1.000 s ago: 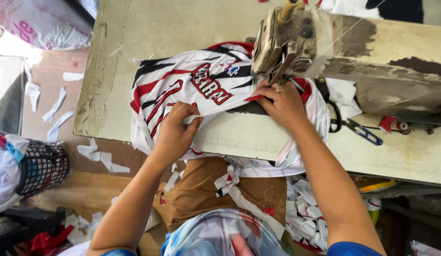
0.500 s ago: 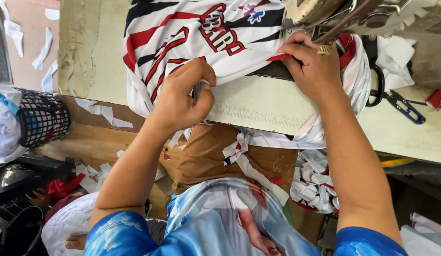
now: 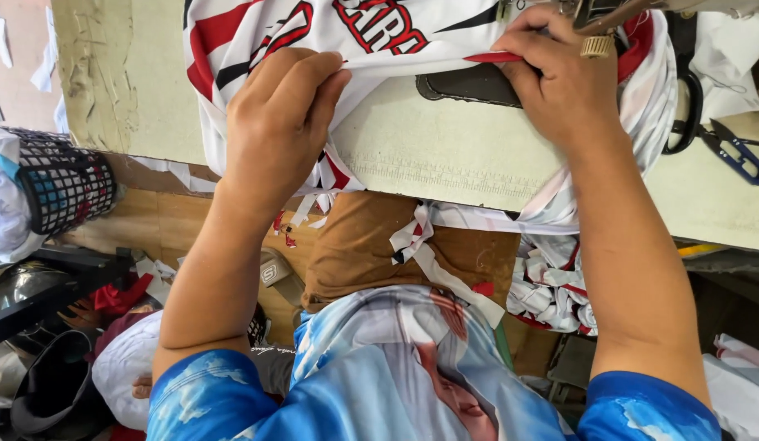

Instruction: Trimming excess fabric from a jersey using scissors and then folding the garment for inspection.

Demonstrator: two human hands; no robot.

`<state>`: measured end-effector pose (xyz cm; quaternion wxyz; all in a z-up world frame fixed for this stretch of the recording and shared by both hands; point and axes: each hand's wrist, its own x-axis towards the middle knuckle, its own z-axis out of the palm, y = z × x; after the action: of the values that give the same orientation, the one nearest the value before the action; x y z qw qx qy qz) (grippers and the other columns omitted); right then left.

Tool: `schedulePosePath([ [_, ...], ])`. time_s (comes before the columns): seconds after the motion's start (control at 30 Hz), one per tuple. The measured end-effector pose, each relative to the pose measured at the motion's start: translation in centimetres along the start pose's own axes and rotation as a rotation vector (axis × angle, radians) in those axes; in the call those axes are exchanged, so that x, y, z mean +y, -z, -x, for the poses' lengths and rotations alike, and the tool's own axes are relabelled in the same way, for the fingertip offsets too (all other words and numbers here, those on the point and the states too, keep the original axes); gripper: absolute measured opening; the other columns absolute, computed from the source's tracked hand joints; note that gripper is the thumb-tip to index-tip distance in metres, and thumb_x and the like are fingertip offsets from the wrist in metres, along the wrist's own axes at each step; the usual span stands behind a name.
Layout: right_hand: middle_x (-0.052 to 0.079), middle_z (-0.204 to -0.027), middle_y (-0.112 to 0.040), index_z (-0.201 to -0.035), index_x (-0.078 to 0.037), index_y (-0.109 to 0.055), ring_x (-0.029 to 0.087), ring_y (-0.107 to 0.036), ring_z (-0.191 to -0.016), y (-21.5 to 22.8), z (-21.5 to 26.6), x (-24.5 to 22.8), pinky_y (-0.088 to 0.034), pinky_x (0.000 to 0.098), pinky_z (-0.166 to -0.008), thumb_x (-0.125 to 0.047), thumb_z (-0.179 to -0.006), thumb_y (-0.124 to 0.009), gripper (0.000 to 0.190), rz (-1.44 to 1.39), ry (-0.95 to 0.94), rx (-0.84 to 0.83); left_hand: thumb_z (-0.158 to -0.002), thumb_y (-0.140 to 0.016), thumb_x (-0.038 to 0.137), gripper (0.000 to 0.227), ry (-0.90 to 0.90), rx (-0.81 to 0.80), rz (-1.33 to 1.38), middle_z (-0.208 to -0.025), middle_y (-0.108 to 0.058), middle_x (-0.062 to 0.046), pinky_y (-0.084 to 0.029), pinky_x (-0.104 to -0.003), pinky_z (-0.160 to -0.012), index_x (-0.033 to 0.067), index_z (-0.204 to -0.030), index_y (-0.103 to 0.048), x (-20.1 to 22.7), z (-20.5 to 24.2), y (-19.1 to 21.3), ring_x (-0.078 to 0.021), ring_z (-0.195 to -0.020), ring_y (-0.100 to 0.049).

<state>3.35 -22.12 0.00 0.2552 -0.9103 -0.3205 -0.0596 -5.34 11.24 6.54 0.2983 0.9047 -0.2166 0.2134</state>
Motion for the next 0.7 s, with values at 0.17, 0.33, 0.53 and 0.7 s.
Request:
schedulePosePath([
  [0.17, -0.004, -0.128, -0.068, -0.117, -0.011, -0.081, 0.02, -0.067, -0.103, 0.1, -0.1, 0.1, -0.045, 0.0422, -0.087, -0.005, -0.113, -0.077, 0.008, 0.035, 0.023, 0.031, -0.112, -0.072, 0.007, 0.018, -0.037, 0.015, -0.04, -0.098, -0.068, -0.016, -0.053, -0.042, -0.077, -0.0042, -0.106, -0.059, -0.4, 0.1, 0.1, -0.0337, -0.084, -0.064],
  [0.33, 0.006, -0.125, -0.075, -0.124, -0.012, -0.084, 0.034, -0.065, -0.115, -0.4, 0.4, 1.3, -0.045, 0.0518, -0.088, -0.009, -0.113, -0.081, 0.012, 0.116, 0.147, 0.101, -0.121, -0.068, 0.029, 0.027, -0.049, -0.209, -0.211, -0.086, -0.069, -0.01, -0.048, -0.041, -0.057, 0.0019, -0.116, -0.067, -1.8, 0.5, 1.7, -0.0275, -0.07, -0.065],
  [0.53, 0.007, -0.122, -0.081, -0.128, -0.014, -0.085, 0.034, -0.071, -0.114, -0.4, 0.5, 1.2, -0.047, 0.0519, -0.09, -0.022, -0.123, -0.079, 0.011, 0.117, 0.101, 0.07, -0.118, -0.061, 0.0, 0.006, -0.195, -0.294, 0.009, -0.096, -0.067, -0.017, -0.055, -0.049, -0.079, -0.0061, -0.12, -0.063, -2.1, 0.0, 3.8, -0.037, -0.083, -0.066],
  [0.7, 0.005, -0.122, -0.08, -0.129, -0.014, -0.085, 0.032, -0.07, -0.114, -0.1, 0.4, 0.6, -0.045, 0.0499, -0.091, -0.019, -0.123, -0.078, 0.011, 0.06, 0.084, 0.058, -0.11, -0.062, -0.016, 0.008, -0.189, -0.111, 0.182, -0.117, -0.071, -0.024, -0.054, -0.049, -0.091, -0.0088, -0.113, -0.063, -0.1, -0.5, 3.3, -0.0409, -0.107, -0.07],
])
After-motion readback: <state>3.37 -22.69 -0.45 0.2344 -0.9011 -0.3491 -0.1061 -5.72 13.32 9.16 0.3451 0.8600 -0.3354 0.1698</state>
